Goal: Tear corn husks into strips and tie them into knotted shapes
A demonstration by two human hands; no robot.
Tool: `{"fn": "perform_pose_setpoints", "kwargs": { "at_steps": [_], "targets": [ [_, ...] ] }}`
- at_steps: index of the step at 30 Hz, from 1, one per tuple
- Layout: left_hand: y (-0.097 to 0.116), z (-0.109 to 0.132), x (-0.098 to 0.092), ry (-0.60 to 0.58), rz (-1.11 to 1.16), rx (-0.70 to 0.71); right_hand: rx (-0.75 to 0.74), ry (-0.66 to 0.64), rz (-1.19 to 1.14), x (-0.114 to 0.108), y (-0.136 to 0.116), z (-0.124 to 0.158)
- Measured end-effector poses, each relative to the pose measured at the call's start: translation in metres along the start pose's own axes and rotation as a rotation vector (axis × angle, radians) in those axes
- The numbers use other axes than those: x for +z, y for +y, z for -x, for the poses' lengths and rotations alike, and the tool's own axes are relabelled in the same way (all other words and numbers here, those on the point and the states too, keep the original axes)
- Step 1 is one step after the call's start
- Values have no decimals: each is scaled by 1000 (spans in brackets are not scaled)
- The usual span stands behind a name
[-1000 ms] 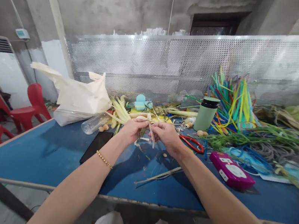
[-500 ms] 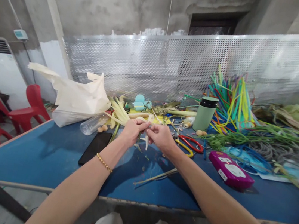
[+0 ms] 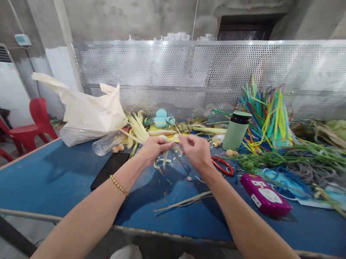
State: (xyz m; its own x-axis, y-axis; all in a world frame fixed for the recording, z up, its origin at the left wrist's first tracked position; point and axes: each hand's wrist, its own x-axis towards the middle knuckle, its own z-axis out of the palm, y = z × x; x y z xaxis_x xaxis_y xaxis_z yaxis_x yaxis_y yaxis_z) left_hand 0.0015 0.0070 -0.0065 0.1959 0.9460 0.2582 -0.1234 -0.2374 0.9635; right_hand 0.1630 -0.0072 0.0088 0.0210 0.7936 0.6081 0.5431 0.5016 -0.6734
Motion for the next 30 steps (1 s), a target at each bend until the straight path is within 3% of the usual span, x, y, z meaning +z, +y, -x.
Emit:
{"fn": "perform_pose_setpoints", "kwargs": {
  "at_steps": [2,5,8,16,23,30],
  "targets": [
    [1,1,0,-79,-30,-27,40,15,5,-6,3,-5],
    [2,4,1,-167,2,-93,84,-92,-180,-5,9,-7],
    [5,5,1,-201,79,-147,85,-53,-310,3,11,-6],
    [0,2,4,-17,50,-88,134,-80,-397,10,5,-1],
    [-2,0,5,-16,-35,-62,117,-29,-256,13,7,0],
    [-2,-1,2,-32,-79,-65,103,-20,-259,21,16,2]
  ]
}}
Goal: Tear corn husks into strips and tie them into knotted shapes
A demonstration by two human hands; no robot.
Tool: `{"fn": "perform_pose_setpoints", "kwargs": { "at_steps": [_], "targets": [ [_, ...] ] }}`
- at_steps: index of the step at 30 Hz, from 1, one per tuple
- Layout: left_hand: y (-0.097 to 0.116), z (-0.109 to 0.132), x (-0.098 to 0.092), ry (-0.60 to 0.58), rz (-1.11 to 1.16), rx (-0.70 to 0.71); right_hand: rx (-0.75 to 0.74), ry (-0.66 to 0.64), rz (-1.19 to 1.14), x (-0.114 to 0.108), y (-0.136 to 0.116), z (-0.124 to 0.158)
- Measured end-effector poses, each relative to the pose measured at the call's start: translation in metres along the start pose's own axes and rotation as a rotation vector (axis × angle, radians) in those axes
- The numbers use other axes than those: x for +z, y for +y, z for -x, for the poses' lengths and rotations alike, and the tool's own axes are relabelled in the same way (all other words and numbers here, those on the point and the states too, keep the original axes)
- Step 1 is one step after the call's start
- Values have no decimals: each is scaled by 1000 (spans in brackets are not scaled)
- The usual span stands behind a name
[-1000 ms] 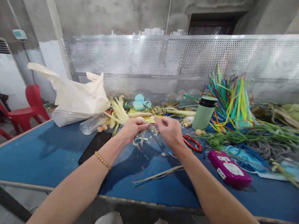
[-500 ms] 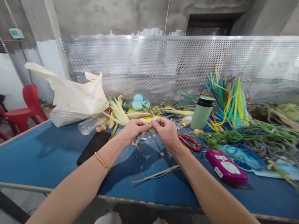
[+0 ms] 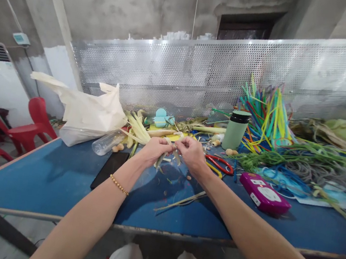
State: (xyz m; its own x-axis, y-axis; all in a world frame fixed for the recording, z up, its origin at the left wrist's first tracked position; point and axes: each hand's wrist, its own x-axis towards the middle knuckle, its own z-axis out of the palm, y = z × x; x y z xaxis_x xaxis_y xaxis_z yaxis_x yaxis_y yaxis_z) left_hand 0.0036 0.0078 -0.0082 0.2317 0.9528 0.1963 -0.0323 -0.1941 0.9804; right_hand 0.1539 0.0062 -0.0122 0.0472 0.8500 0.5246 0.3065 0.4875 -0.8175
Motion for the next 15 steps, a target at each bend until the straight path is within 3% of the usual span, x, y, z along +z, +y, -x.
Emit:
{"fn": "perform_pose_setpoints", "kwargs": {
  "at_steps": [11,15],
  "targets": [
    [6,4,2,-12,39,-49,20,26,-46,2,1,0],
    [8,5,3,-32,154,-94,28,12,-97,-1,-3,-1]
  ]
}}
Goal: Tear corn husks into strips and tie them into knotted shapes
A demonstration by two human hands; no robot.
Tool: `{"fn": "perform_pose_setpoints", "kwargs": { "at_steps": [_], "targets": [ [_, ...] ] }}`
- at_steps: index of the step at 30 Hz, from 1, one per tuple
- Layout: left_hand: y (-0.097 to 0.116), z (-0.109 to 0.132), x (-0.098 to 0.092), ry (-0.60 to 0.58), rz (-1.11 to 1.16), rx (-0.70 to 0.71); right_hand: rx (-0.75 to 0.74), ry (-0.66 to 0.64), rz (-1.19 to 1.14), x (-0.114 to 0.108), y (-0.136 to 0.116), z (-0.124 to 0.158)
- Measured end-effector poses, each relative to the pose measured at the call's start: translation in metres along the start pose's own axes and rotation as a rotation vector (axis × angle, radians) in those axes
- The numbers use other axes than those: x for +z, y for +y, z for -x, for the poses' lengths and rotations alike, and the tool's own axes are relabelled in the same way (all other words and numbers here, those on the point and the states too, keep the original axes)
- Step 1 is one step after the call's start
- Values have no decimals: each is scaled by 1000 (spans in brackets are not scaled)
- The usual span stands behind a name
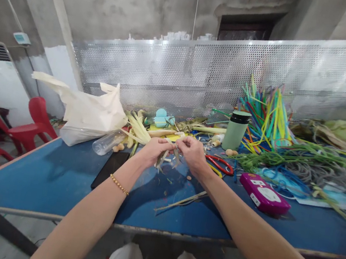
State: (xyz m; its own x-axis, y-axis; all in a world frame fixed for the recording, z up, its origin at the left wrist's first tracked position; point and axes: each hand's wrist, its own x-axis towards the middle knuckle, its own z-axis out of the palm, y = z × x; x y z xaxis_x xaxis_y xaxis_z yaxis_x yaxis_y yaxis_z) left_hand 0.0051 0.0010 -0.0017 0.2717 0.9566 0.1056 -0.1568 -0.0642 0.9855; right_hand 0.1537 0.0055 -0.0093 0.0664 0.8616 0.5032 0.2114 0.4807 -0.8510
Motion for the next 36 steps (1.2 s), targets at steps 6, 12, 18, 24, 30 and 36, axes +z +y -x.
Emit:
{"fn": "perform_pose_setpoints", "kwargs": {
  "at_steps": [6,12,18,24,30,36],
  "targets": [
    [2,1,0,-39,146,-95,-6,29,-56,0,-3,1],
    [-3,-3,2,-47,150,-68,-38,47,-1,0,-6,1],
    [-11,-5,3,-17,106,9,-69,21,-27,4,-1,0],
    [-11,-5,2,-3,57,-4,7,-69,-66,4,6,1],
    [-10,-5,2,-26,23,22,-48,-9,62,4,14,-3],
    [-11,-6,4,-18,22,27,-35,-22,43,6,20,-5]
  ]
}}
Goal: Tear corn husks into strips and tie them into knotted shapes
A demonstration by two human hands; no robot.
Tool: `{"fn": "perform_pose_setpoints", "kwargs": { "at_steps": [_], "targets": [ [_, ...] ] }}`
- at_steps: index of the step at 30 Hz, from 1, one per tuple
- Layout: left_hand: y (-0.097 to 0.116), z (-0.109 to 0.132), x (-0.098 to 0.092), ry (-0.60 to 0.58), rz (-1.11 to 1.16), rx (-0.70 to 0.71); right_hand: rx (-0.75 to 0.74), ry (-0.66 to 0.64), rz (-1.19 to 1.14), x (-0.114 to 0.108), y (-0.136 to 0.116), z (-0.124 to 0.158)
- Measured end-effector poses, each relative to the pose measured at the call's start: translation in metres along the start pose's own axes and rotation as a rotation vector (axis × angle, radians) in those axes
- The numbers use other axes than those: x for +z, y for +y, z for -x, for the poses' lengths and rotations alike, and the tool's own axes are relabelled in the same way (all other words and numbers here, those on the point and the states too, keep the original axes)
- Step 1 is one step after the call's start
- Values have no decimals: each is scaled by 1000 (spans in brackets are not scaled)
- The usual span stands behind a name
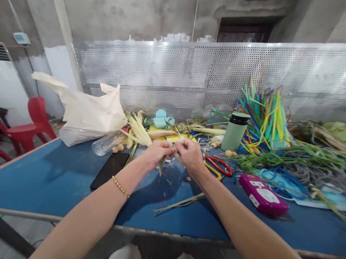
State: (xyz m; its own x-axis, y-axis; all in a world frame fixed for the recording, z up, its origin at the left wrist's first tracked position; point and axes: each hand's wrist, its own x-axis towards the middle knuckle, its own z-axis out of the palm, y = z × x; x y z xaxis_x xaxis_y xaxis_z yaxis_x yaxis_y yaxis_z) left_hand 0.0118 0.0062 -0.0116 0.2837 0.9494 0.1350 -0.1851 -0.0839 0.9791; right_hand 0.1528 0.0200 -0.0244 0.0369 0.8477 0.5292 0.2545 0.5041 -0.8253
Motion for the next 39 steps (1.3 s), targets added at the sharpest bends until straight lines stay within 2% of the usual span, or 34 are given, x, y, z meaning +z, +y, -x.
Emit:
{"fn": "perform_pose_setpoints", "kwargs": {
  "at_steps": [5,10,17,23,31,39],
  "targets": [
    [-1,1,1,9,14,2,11,3,-23,0,0,0],
    [0,4,4,38,26,24,5,22,-29,-4,-10,2],
    [4,6,5,26,114,-79,-18,62,-32,-9,-15,3],
    [-3,2,4,71,6,51,-22,55,20,-6,-10,3],
    [-5,-1,9,91,-77,154,-19,79,96,-7,-16,1],
    [-4,0,9,93,-98,164,-9,85,117,-7,-21,2]
  ]
}}
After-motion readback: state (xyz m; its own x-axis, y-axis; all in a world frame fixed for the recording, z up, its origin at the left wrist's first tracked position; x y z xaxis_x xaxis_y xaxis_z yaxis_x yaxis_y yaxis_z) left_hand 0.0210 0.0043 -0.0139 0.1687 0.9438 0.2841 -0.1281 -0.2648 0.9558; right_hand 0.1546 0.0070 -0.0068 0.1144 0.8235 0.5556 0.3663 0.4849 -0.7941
